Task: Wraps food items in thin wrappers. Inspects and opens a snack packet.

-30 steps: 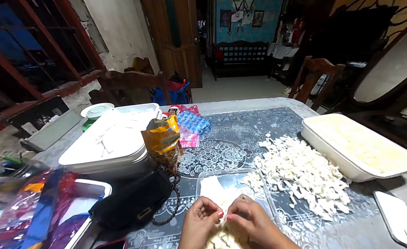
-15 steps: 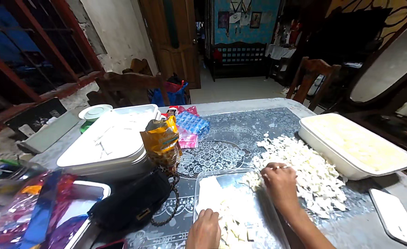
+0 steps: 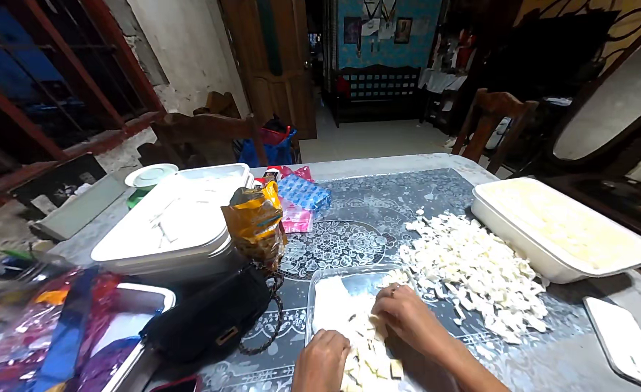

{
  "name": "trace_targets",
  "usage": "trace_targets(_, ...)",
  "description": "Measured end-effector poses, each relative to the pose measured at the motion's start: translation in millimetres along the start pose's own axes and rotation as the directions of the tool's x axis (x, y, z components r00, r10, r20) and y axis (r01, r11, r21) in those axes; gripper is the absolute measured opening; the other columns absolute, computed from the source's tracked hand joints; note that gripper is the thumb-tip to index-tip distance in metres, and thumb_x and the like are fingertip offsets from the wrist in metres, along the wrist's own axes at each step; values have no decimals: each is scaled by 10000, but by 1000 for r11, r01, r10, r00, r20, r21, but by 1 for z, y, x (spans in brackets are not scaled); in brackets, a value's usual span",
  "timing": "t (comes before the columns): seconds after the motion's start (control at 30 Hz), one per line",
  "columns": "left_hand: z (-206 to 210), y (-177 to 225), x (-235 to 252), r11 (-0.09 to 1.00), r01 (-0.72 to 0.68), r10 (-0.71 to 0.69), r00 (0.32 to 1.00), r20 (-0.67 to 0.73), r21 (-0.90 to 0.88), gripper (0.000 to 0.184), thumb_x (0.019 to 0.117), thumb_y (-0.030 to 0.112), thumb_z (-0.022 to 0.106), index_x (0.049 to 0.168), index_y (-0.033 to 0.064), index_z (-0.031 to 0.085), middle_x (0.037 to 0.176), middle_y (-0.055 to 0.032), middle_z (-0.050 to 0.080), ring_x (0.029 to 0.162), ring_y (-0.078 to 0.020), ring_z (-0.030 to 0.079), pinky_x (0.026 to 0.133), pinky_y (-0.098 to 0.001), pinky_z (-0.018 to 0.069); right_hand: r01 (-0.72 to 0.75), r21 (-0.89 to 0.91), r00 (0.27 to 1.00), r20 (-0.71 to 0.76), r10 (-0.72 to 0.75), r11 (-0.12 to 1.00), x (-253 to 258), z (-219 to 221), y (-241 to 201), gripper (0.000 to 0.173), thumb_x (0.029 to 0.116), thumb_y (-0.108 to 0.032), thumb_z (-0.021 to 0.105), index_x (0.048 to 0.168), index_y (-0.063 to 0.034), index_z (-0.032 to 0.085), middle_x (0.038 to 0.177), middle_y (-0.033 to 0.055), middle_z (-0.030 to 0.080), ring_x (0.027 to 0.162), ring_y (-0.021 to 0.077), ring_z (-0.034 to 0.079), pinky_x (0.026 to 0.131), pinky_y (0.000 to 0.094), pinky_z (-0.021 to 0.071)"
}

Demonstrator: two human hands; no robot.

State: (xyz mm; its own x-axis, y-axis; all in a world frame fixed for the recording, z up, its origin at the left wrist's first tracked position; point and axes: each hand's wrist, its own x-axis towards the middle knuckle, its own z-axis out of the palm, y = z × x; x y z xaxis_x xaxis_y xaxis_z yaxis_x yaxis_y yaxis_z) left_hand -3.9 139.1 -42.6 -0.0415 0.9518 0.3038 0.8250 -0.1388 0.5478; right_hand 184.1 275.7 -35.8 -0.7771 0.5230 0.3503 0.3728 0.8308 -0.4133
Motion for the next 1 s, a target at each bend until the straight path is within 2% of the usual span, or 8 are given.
trace_targets(0.13,-11,-6,7,966,196,-169,972,165,-166,190,960,136,662,959,-35,743,856,-177,732,826,-343,726,798,-549,571,-127,85,990,73,121,988,0,-8,-10,125,924,-103,702,974,-10,770,959,184,733,979,372,692,900,524,535)
trace_targets(0.27,-23,-10,15,900,342,-272,925,265,-269,181,979,111,636,1031,-43,716,922,-170,730,855,-276,719,839,-461,573,-64,17,996,57,63,998,-1,9,-13,172,940,-126,685,1040,-30,787,1014,180,742,1013,365,705,909,506,561)
trace_targets(0.4,-22,-8,16,829,403,-351,914,201,-387,151,987,113,630,1052,-16,671,804,-80,685,695,-162,643,702,-368,545,-84,-4,993,82,84,996,0,12,-18,127,934,-63,658,942,-4,770,986,199,734,1001,384,703,888,514,558)
trace_targets(0.5,-18,-7,16,758,406,-387,910,151,-511,168,1017,113,566,1112,-16,617,689,-17,616,604,-97,559,626,-314,489,-131,67,991,46,128,989,0,7,-21,111,918,-76,689,939,10,756,961,197,730,964,371,707,865,503,566)
trace_targets(0.73,-3,5,9,629,331,-344,930,130,-704,182,1049,74,471,1167,-59,516,790,-71,685,717,-113,681,728,-322,572,-279,517,959,118,256,809,-2,-4,-41,192,980,-118,639,1049,27,745,969,130,731,843,134,679,804,287,554)
trace_targets(0.83,-1,12,6,584,332,-343,928,145,-741,242,981,21,598,1181,-65,491,823,-84,718,739,-124,714,748,-329,596,-223,425,973,41,228,877,-5,5,-47,154,940,-104,679,992,17,759,956,159,730,876,224,691,821,357,557)
trace_targets(0.9,-2,13,6,582,328,-348,927,137,-744,327,927,-5,672,1204,-53,505,857,-80,743,744,-107,716,741,-300,587,-164,452,979,-34,200,877,-6,12,-43,128,905,-97,703,956,-4,776,1090,176,723,1048,260,677,920,392,539)
trace_targets(1.0,-5,10,7,570,304,-337,934,121,-763,329,924,-20,666,1244,-72,612,946,-108,756,796,-119,735,783,-304,613,-211,691,958,7,285,692,-4,7,-36,129,939,-55,652,1006,19,734,1129,87,702,1038,104,675,877,264,575)
